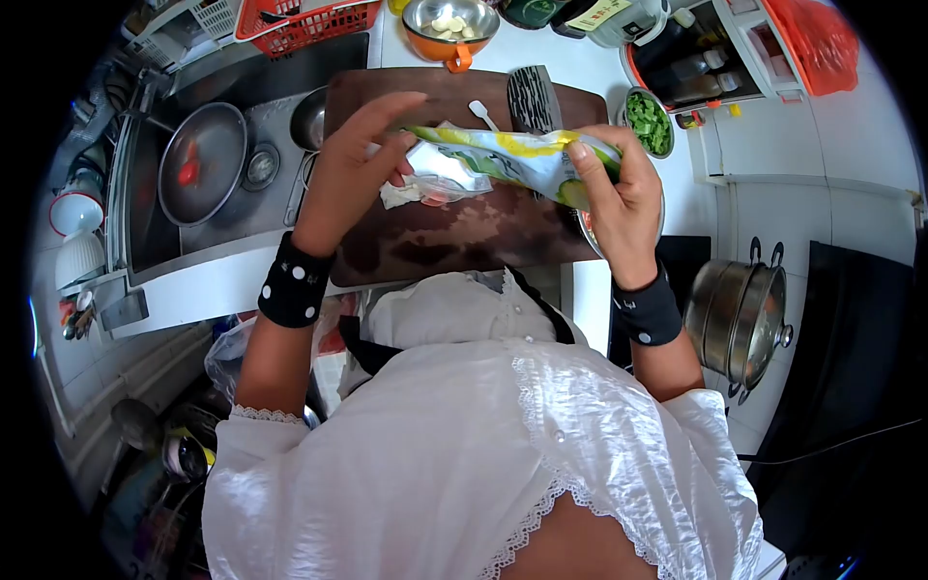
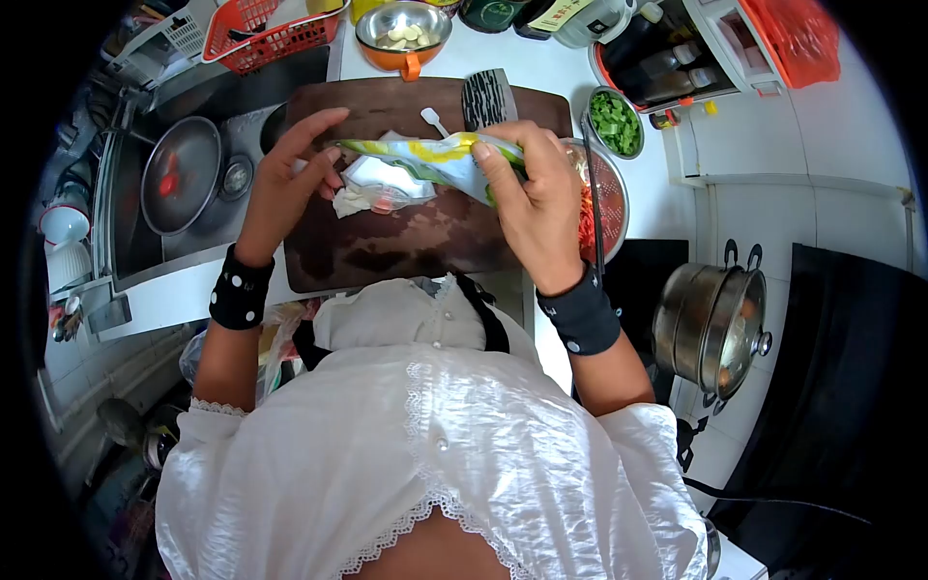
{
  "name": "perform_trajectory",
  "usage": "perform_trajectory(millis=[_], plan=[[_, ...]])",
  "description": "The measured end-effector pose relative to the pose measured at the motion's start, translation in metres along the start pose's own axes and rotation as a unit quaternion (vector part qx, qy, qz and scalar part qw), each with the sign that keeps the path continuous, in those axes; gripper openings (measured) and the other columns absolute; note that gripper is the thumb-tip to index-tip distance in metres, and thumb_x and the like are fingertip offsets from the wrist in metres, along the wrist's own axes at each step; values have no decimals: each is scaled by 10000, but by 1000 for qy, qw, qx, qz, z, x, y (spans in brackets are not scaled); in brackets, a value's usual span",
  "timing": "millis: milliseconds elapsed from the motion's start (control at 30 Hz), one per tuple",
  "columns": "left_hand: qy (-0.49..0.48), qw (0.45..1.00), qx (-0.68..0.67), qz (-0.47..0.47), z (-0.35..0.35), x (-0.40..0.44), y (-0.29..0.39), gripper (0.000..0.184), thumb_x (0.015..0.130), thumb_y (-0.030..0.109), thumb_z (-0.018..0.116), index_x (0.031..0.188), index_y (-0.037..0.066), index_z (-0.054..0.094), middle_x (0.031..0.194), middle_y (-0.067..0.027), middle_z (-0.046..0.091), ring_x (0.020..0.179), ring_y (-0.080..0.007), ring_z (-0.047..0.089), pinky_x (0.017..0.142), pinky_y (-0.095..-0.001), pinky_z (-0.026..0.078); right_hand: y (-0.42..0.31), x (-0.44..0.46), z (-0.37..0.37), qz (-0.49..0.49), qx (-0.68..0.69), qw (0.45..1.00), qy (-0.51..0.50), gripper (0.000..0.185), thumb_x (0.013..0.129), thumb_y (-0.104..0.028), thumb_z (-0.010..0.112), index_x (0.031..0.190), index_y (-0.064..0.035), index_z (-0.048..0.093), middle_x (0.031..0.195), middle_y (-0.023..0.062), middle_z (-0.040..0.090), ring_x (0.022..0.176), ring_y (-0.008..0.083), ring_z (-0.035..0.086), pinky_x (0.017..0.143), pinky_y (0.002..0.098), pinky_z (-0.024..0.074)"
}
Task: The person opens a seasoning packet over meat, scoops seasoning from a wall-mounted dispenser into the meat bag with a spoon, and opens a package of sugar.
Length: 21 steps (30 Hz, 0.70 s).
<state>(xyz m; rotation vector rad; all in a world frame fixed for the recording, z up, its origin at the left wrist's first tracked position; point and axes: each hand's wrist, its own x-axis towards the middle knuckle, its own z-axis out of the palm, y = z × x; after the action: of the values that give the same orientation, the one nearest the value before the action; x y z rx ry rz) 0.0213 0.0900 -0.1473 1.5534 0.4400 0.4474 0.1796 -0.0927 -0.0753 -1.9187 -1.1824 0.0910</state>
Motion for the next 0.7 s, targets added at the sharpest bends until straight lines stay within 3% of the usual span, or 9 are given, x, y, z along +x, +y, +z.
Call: perform_trajectory(millis=[167,267,467,700], plan=[[-29,985,90,146,15,8,3,379,847,42,514,1224,76,500,1219,-57,499,651,-53,516,582,-185,461,0,-3,-3,18,9,1000,6,134,829,-132,600,892,-14,597,788,92,593,719,223,531,656,303,415],[-40,973,154,166,21,13,5,370,847,44,523,1216,68,506,1208,-62,509,645,-51,517,578,-183,458,0,-6,-1,6,11,1000,12,139,829,-136,600,894,-13,598,788,97,596,720,228,536,655,304,416],[-106,976,146,123,18,21,2,320,847,63,542,1166,48,544,1104,-66,576,651,-60,533,605,-189,463,0,-8,-4,8,7,1000,8,137,831,-138,596,889,-13,596,791,100,601,726,233,541,658,305,417],[-96,964,189,161,20,19,3,262,846,57,531,1103,14,563,1003,-77,607,696,-80,561,654,-212,467,-1,-8,-2,4,2,1000,7,137,831,-135,589,881,-8,591,800,99,604,732,236,543,663,311,418]])
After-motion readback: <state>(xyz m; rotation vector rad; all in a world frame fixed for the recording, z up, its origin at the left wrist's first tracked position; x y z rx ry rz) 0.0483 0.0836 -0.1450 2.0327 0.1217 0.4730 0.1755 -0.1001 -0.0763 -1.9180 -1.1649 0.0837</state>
